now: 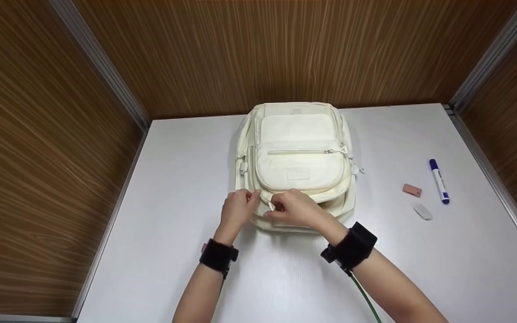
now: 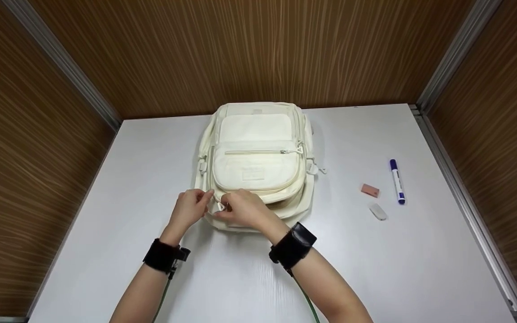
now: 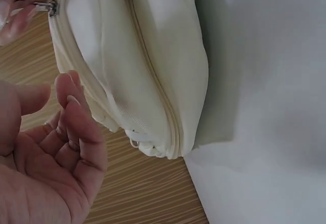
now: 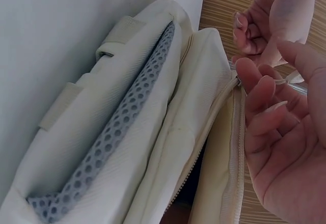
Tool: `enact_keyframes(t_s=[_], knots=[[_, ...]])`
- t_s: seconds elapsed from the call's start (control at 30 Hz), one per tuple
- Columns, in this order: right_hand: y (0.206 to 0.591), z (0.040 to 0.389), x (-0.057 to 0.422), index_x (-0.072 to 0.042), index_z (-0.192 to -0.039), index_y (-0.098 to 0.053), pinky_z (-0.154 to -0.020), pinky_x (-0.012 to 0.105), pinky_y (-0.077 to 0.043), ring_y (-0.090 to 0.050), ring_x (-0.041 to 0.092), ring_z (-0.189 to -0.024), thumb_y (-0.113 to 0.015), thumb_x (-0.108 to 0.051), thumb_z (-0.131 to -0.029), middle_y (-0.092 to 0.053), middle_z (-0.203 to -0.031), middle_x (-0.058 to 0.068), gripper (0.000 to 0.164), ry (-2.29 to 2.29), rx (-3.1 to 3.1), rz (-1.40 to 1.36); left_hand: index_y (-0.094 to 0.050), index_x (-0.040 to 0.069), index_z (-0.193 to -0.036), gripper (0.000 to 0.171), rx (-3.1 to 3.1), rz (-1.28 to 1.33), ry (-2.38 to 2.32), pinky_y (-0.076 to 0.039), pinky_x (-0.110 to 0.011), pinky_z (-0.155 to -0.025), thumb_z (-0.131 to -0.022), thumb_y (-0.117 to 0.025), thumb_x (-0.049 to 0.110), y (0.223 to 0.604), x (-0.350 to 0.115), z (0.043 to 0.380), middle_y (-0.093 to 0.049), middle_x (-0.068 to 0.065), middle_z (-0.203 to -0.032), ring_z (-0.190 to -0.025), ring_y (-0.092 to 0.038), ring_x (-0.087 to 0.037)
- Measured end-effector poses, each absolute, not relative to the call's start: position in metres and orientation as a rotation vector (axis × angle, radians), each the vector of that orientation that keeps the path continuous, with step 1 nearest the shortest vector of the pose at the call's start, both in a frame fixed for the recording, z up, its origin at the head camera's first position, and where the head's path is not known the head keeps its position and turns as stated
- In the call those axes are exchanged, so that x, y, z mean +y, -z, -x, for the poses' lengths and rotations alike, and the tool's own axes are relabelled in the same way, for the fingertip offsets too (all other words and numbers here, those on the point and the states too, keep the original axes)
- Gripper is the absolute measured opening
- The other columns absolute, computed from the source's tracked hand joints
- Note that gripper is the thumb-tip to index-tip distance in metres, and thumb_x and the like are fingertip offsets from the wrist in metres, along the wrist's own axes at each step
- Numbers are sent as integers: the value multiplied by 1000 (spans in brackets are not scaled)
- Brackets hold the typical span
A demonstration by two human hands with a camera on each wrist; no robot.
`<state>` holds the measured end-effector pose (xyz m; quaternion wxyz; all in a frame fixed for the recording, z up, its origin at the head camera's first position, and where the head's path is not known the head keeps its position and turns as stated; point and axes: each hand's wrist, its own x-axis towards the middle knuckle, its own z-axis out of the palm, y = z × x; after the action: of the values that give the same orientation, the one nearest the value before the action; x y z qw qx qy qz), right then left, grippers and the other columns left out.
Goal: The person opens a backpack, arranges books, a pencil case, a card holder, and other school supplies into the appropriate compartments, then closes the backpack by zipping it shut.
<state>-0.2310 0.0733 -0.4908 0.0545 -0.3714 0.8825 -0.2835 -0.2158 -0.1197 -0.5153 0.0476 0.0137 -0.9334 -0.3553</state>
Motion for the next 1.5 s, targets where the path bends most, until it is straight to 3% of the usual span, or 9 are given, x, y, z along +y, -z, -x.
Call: enact_keyframes(t_s=[0.1, 0.3, 0.4, 0.8, 1.03, 1.5], knots=[[492, 228, 73, -20, -70, -57, -49, 27, -37, -42, 5, -51, -72, -40, -88, -48, -59, -11, 31, 861, 2728, 1072, -65, 11, -65, 43, -2937, -91, 1103, -43, -34, -52, -96, -61, 41, 518, -115, 222, -60, 0, -61, -54, -53, -17], [498, 221, 71, -13, -76, -60, -51, 27, -43, -50, 7, -56, -68, -9, -90, -56, -64, -8, 17, 948, 2790, 1071, -60, 14, -61, 37, -2935, -134, 1264, -37, -26, -46, -93, -65, 30, 520, -110, 229, -53, 5, -54, -48, -49, -12], [501, 217, 72, -10, -81, -59, -51, 29, -45, -54, 10, -58, -65, -1, -90, -58, -67, -7, 14, 988, 2828, 1078, -63, 12, -63, 33, -2902, -152, 1293, -37, -26, -46, -93, -65, 27, 522, -108, 230, -55, 5, -55, -48, -49, -11], [507, 204, 104, -12, -80, -52, -50, 34, -44, -51, 15, -56, -68, -7, -91, -54, -63, -3, 21, 942, 2943, 1168, -66, 10, -65, 30, -2846, -151, 1255, -40, -29, -49, -92, -65, 23, 523, -105, 228, -57, 3, -56, -50, -53, -13], [504, 204, 136, -13, -79, -53, -50, 26, -38, -46, 9, -56, -68, -5, -91, -50, -63, -9, 21, 976, 2913, 1036, -65, 11, -65, 30, -2846, -162, 1244, -39, -28, -48, -92, -64, 22, 524, -105, 227, -55, 5, -55, -50, -51, -13], [512, 205, 190, -11, -81, -56, -47, 25, -40, -50, 7, -55, -64, 4, -91, -59, -64, -7, 20, 1104, 2934, 773, -67, 8, -74, 26, -2880, -188, 1265, -42, -28, -50, -94, -63, 24, 523, -105, 226, -60, 1, -63, -54, -54, -13]])
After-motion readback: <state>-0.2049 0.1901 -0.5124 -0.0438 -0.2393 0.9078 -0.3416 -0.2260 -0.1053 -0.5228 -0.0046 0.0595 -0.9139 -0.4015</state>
